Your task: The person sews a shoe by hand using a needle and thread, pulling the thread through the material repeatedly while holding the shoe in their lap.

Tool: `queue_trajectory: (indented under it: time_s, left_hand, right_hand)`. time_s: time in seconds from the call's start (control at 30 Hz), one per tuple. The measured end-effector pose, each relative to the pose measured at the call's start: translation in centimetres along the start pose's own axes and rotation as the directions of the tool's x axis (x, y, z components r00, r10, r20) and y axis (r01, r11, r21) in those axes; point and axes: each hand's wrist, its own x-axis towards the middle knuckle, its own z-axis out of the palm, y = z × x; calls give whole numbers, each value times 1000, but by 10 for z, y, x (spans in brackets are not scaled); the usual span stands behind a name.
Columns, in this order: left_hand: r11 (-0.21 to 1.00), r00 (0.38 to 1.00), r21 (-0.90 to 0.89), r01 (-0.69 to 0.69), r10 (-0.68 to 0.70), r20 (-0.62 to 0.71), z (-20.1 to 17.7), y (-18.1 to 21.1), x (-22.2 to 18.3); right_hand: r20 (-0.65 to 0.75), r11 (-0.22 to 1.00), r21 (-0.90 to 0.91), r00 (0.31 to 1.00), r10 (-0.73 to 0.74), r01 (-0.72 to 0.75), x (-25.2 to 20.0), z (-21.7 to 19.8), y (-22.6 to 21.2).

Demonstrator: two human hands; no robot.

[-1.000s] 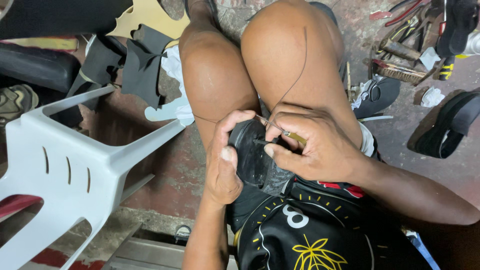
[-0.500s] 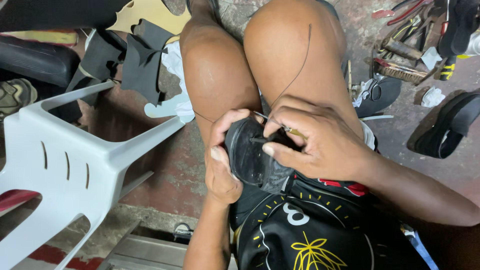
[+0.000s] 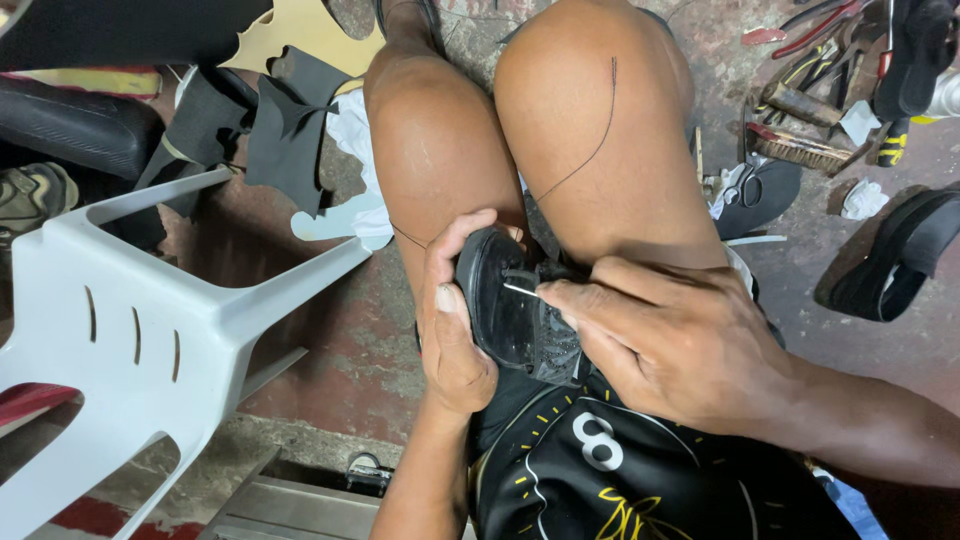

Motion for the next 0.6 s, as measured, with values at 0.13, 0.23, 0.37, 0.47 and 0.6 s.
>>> queue_trajectory:
  time_s: [0.13, 0.23, 0.37, 0.47, 0.6]
  left_hand:
    - [1000, 1000, 7, 6, -6, -2, 0, 2, -1]
    - [1000, 1000, 14, -2, 2, 1, 0, 2, -1]
    - [999, 1000, 45, -17, 17, -2, 0, 0, 0]
    - [999, 1000, 40, 5, -5, -3, 0, 1, -1]
    - [1000, 1000, 6, 0, 0, -3, 1, 1, 0]
  right_hand:
    - [-1, 998, -53, 1000, -27, 27, 2, -1, -1]
    - [10, 998, -62, 1000, -23, 23, 3, -1, -2]
    - [29, 997, -75, 1000, -12, 14, 4, -1, -1]
    - [26, 996, -89, 1000, -18, 20, 4, 1, 0]
    - [7, 995, -81, 999, -54, 54, 4, 1, 2]
